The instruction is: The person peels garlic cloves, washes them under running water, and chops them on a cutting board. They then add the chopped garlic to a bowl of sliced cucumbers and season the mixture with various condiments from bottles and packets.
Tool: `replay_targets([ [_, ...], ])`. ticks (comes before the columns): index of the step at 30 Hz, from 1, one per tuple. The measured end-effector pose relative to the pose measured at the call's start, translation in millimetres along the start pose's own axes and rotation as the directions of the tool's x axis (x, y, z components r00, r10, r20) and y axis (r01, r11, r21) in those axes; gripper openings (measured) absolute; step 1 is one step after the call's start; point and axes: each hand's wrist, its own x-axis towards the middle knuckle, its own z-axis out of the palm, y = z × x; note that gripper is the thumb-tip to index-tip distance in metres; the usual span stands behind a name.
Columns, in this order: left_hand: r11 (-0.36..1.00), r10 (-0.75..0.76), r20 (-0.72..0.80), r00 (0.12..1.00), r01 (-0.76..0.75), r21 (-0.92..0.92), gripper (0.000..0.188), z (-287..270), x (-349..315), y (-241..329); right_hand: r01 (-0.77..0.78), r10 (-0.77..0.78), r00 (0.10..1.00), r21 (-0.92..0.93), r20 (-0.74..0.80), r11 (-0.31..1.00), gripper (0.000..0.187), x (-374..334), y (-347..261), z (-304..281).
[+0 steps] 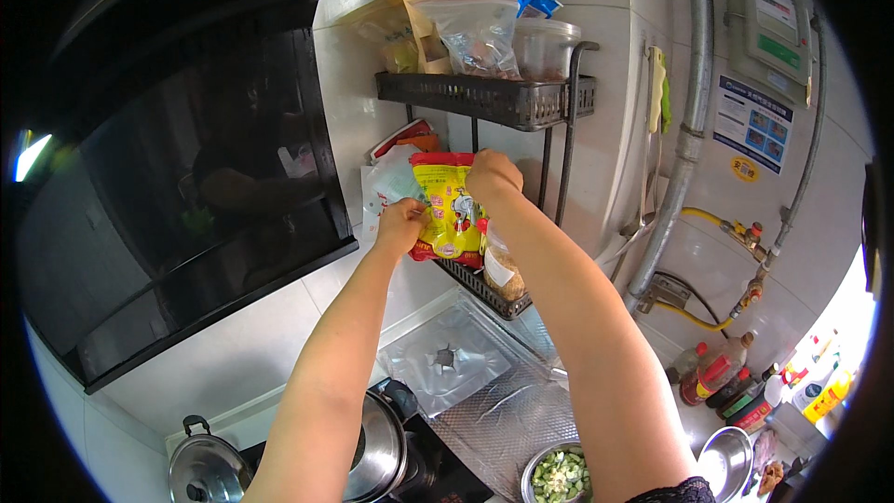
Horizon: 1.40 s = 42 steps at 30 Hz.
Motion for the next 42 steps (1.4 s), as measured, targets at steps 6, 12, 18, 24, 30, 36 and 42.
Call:
replay_targets([
  [6, 0.969, 0.073, -0.238, 0.969, -0.012, 0.248, 0.020, 18.3, -20.8, 21.8, 0.219, -0.224, 0.966, -0.048, -0.131, 0.974, 0.024, -25.5, 7.9, 2.8],
  [12, 0.939, 0.225, -0.382, 0.896, -0.095, 0.331, 0.026, 25.6, -30.6, 20.5, 0.365, -0.371, 0.929, -0.148, -0.012, 0.919, 0.025, -54.1, 13.9, 4.1],
  [18, 0.809, 0.577, -0.323, 0.750, -0.472, 0.349, 0.029, 6.8, -54.6, 68.9, 0.627, -0.588, 0.709, -0.034, -0.390, 0.778, 0.026, -118.8, 31.1, -1.9],
  [24, 0.913, 0.171, 0.067, 0.983, -0.133, -0.386, 0.029, 54.6, -191.2, 174.2, 0.598, -0.408, 0.759, 0.295, -0.507, 0.745, 0.028, -241.2, 121.7, -38.0],
  [30, 0.787, 0.054, 0.460, 0.886, 0.246, -0.566, 0.017, 180.9, -314.9, 182.9, 0.161, -0.079, 0.982, 0.532, -0.174, 0.831, 0.032, -383.2, 279.6, -39.2],
  [36, 0.686, -0.043, 0.736, 0.675, 0.556, -0.469, 0.016, 402.1, -436.5, 166.5, -0.426, 0.492, 0.865, 0.667, 0.102, 0.612, 0.038, -462.8, 468.5, -37.3],
  [42, 0.730, -0.044, 0.805, 0.592, 0.569, -0.378, 0.025, 564.5, -491.1, 197.9, -0.552, 0.723, 0.675, 0.551, -0.145, 0.626, 0.039, -462.6, 629.0, -66.1],
])
